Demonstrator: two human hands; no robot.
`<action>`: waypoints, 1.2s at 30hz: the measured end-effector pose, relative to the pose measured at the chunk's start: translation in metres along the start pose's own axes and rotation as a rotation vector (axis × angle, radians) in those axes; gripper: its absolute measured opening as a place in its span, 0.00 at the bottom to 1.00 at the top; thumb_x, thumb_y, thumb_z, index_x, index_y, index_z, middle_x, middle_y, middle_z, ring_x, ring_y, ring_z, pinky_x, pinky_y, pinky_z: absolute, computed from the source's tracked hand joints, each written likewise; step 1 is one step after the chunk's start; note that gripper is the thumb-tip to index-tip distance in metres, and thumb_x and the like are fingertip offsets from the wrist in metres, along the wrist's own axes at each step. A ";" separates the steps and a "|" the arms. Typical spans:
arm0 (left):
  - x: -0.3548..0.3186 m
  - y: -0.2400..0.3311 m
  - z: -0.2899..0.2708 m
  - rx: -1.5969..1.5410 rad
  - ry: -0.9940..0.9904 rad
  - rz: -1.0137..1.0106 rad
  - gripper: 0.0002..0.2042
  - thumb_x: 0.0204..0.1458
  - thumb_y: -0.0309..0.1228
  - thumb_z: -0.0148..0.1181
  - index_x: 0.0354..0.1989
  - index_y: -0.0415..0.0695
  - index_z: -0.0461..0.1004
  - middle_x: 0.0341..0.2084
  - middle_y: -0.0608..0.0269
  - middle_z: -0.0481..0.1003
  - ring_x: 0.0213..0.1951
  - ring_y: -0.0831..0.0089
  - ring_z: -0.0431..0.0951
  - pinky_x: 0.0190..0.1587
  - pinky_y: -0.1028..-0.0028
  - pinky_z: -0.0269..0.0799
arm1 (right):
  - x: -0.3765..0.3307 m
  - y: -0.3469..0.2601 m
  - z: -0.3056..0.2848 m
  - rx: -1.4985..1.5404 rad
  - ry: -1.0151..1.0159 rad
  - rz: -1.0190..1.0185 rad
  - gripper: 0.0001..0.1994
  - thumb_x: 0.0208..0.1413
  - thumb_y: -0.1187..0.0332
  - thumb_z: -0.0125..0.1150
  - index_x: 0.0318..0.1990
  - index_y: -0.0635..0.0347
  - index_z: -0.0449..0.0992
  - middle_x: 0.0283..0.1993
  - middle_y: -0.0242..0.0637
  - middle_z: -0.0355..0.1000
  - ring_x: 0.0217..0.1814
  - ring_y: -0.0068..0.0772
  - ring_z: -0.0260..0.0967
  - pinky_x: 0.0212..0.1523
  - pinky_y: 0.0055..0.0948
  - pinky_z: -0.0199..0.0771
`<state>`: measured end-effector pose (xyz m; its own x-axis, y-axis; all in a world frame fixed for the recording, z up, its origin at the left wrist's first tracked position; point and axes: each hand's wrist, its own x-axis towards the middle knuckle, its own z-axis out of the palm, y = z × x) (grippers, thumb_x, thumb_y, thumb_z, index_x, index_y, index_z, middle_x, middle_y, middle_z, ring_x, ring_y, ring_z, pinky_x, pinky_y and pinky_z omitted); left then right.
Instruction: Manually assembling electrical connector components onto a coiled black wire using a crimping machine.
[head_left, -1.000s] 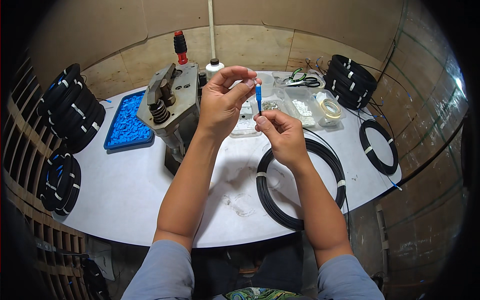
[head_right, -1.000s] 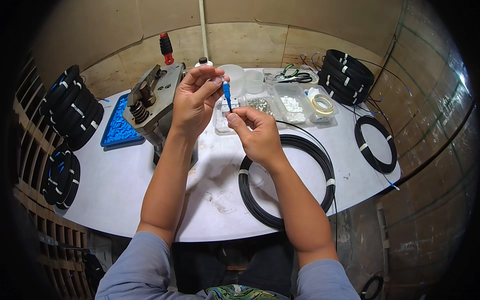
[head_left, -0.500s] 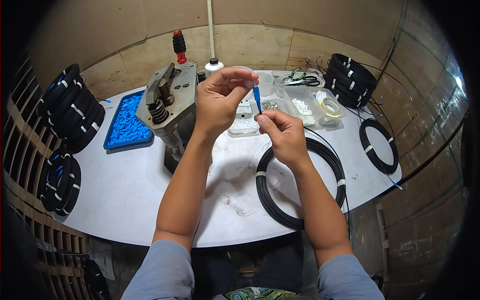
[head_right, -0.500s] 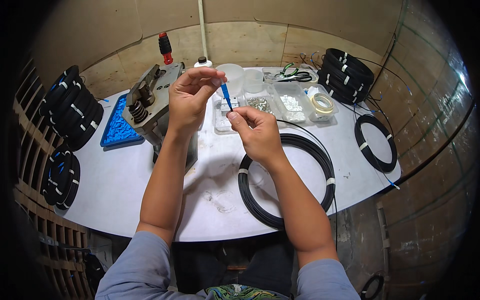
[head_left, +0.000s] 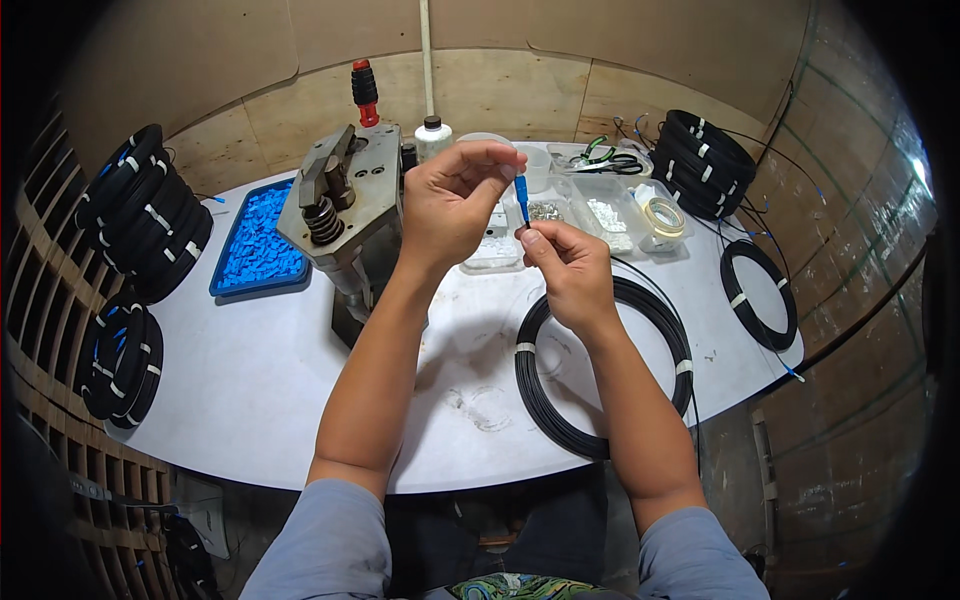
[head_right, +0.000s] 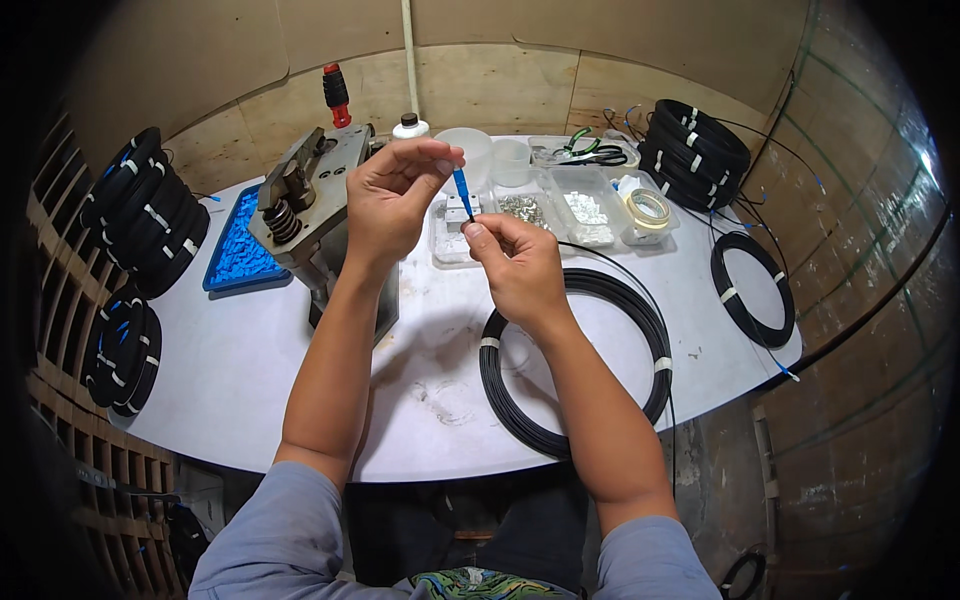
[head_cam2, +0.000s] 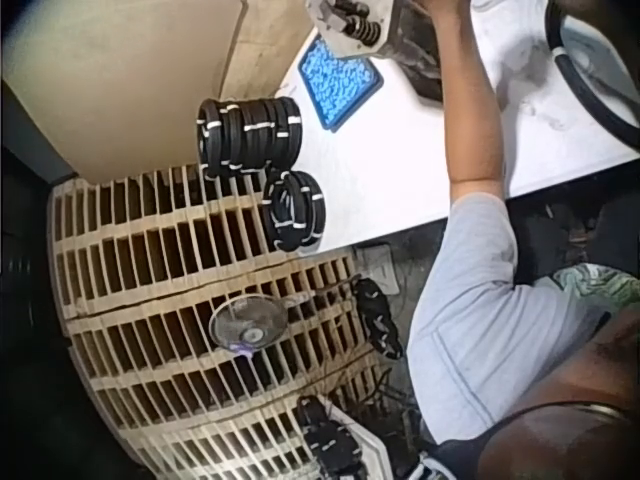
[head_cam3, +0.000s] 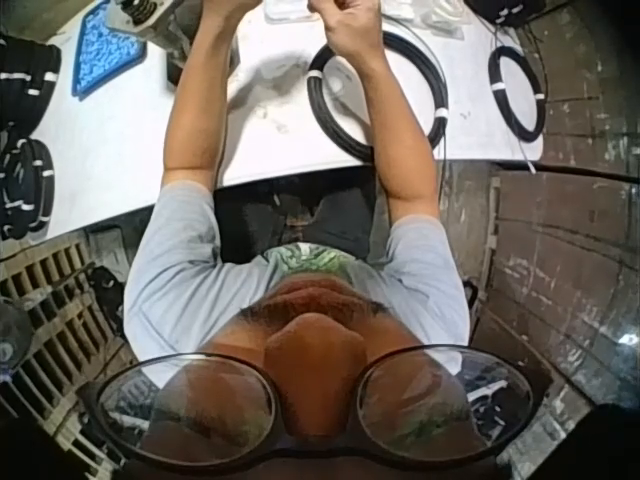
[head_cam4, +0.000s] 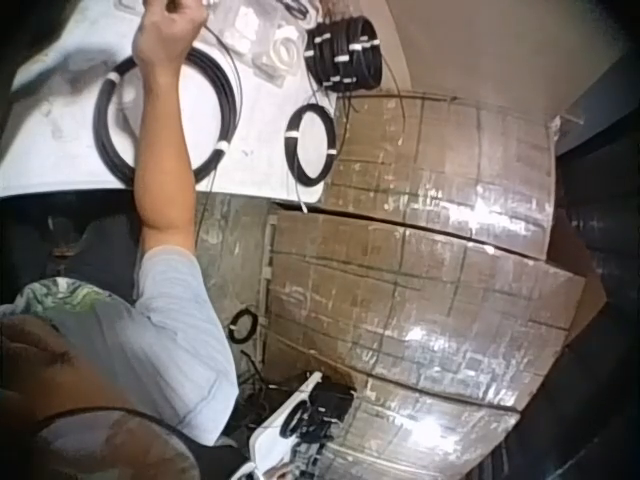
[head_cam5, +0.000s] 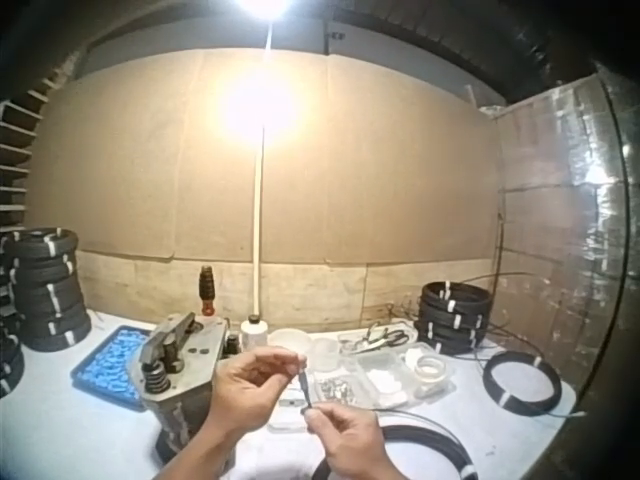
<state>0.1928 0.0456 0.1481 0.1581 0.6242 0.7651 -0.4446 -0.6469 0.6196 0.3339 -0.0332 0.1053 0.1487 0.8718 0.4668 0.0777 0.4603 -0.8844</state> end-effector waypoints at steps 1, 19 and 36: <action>-0.001 0.001 0.001 0.002 -0.009 0.008 0.06 0.56 0.15 0.59 0.40 0.36 0.79 0.37 0.62 0.81 0.42 0.78 0.81 0.48 0.77 0.77 | 0.000 0.001 0.000 -0.007 0.001 -0.004 0.10 0.63 0.68 0.61 0.42 0.68 0.81 0.28 0.26 0.73 0.29 0.13 0.64 0.31 0.18 0.65; -0.005 -0.008 0.000 0.008 -0.133 -0.111 0.19 0.55 0.19 0.64 0.57 0.38 0.72 0.36 0.60 0.79 0.37 0.80 0.79 0.40 0.78 0.77 | 0.003 -0.001 -0.004 0.046 0.020 -0.017 0.11 0.63 0.66 0.62 0.43 0.67 0.81 0.31 0.29 0.75 0.33 0.16 0.68 0.36 0.19 0.70; -0.005 -0.005 -0.001 0.041 -0.144 -0.106 0.15 0.55 0.20 0.64 0.52 0.35 0.74 0.35 0.60 0.80 0.37 0.80 0.79 0.42 0.77 0.78 | 0.001 -0.003 -0.003 0.023 0.027 -0.019 0.10 0.63 0.68 0.61 0.43 0.67 0.81 0.30 0.28 0.74 0.31 0.15 0.67 0.33 0.18 0.68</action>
<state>0.1929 0.0461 0.1414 0.3278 0.6225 0.7107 -0.3833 -0.5999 0.7023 0.3365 -0.0345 0.1082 0.1745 0.8580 0.4831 0.0579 0.4808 -0.8749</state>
